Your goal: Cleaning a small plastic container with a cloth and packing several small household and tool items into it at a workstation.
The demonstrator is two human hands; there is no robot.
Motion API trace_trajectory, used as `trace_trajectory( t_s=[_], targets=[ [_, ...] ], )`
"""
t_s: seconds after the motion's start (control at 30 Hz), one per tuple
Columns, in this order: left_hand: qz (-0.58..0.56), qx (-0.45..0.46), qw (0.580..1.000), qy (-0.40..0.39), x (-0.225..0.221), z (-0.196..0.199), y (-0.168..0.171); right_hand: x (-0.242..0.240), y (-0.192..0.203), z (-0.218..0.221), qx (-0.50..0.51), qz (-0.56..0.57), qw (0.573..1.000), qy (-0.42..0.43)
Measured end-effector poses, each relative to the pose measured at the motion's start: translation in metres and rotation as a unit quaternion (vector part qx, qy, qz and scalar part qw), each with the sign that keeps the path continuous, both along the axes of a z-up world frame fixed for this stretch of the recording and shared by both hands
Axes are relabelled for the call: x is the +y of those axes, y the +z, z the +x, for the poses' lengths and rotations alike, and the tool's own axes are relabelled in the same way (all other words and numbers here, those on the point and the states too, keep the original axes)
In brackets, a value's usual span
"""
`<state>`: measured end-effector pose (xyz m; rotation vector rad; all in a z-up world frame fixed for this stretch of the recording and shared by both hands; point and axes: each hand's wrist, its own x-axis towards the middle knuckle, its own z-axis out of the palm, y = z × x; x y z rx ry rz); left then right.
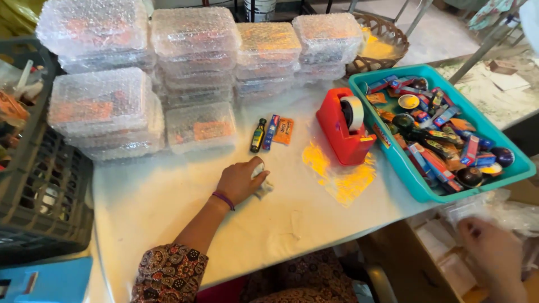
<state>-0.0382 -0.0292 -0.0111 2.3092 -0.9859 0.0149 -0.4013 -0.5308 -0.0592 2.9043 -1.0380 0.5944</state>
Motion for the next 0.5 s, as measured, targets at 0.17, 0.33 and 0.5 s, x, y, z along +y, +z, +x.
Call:
trace_trajectory(
  t_s=[0.17,0.33,0.5],
  targets=[
    [-0.011,-0.048,0.998,0.043,-0.003,-0.008,-0.008,-0.184,-0.206,-0.068,0.140,0.108,0.946,0.274],
    [-0.010,-0.071,0.997,0.042,-0.001,-0.012,-0.008,-0.161,-0.207,-0.112,0.247,0.263,0.933,-0.005],
    [-0.016,-0.085,0.995,0.049,-0.003,-0.009,-0.013,-0.167,-0.136,-0.108,0.249,0.224,0.942,-0.002]
  ],
)
